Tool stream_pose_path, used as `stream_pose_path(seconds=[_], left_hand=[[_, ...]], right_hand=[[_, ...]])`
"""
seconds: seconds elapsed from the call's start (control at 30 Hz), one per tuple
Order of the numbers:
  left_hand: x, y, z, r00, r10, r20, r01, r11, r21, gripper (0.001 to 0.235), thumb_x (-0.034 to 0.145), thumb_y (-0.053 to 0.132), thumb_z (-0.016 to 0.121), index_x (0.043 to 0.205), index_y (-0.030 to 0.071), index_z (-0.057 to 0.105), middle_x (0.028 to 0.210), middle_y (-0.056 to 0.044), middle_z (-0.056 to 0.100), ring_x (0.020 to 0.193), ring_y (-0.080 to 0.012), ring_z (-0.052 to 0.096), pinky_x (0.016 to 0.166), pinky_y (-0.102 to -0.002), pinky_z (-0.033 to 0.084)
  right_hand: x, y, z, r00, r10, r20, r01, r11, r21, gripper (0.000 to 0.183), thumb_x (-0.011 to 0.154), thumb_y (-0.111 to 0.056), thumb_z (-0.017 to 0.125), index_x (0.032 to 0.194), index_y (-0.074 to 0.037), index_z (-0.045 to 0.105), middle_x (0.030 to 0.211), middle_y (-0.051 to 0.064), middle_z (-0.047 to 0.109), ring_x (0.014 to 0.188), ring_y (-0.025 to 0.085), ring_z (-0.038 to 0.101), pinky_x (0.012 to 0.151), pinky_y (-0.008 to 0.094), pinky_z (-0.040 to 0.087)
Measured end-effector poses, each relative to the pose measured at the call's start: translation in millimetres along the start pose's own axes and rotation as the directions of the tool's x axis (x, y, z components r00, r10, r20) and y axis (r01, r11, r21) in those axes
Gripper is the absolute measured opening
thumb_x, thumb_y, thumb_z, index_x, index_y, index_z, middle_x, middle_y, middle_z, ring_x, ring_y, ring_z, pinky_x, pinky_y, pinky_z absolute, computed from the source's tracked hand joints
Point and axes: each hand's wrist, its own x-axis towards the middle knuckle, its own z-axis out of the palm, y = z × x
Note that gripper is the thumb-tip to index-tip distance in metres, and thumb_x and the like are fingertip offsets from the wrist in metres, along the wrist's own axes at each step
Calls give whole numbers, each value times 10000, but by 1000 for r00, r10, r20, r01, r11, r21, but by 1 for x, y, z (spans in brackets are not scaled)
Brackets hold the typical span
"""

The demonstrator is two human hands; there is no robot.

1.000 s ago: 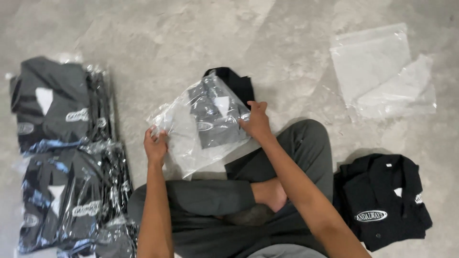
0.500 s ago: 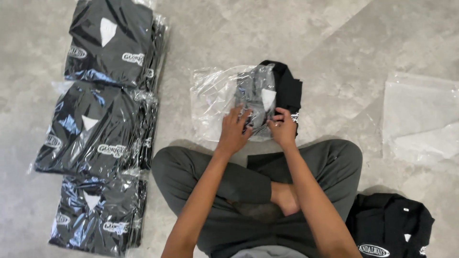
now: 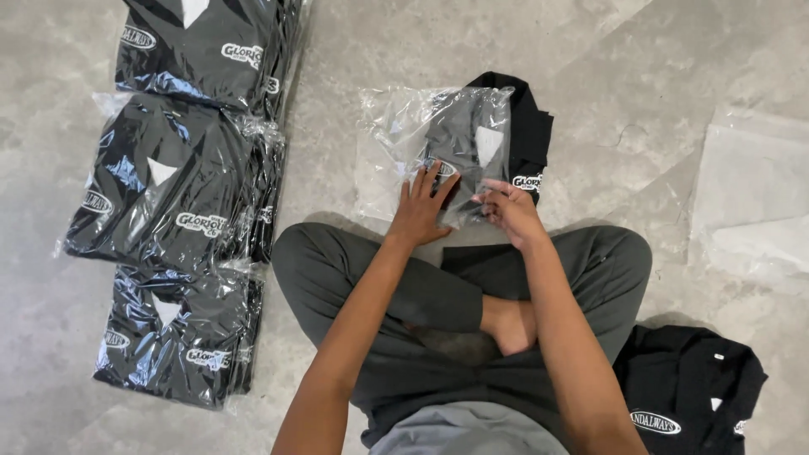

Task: Packaging folded black shirts into clear plastic bags and sealing them.

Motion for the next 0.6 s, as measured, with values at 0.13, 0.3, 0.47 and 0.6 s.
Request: stream_pose_path(seconds=[0.13, 0.3, 0.47, 0.6], left_hand=[[0, -1, 1, 999, -32, 6, 32, 999, -41, 1182, 826, 466, 838, 1725, 317, 85, 1776, -156, 32, 1625, -415, 128, 1281, -653, 198], [-3, -2, 0, 999, -54, -2, 54, 998, -45, 1122, 869, 396, 811, 1733, 221, 116, 1786, -147, 12, 1619, -449, 109, 1273, -700, 156], [-5, -4, 3, 997, -66, -24, 64, 994, -83, 1094, 898, 355, 798, 1734, 213, 106, 1789, -138, -25, 1614, -473, 104, 1265, -727, 148], [-3, -6, 9, 997, -80, -23, 78, 994, -78, 1106, 899, 351, 807, 1733, 179, 102, 1787, -152, -54, 1619, -471, 97, 1272, -716, 144]], right_hand=[[19, 25, -16, 1000, 1, -17, -1, 1000, -27, 328, 1001, -85, 628, 1327, -59, 659, 971, 99, 735, 817, 207, 760, 673, 371, 619], [6, 19, -16, 997, -3, -77, 4, 1000, 21, 328, 1011, -65, 599, 1335, -45, 644, 930, 63, 706, 734, 144, 723, 654, 351, 651], [-1, 15, -17, 998, 3, -67, 0, 999, 51, 260, 1030, -86, 579, 1272, -81, 674, 902, 27, 712, 696, 111, 719, 621, 332, 659], [20, 32, -42, 994, -7, -112, 13, 998, 55, 218, 1067, -148, 553, 1224, -109, 700, 1023, 95, 778, 745, 176, 768, 665, 375, 686]])
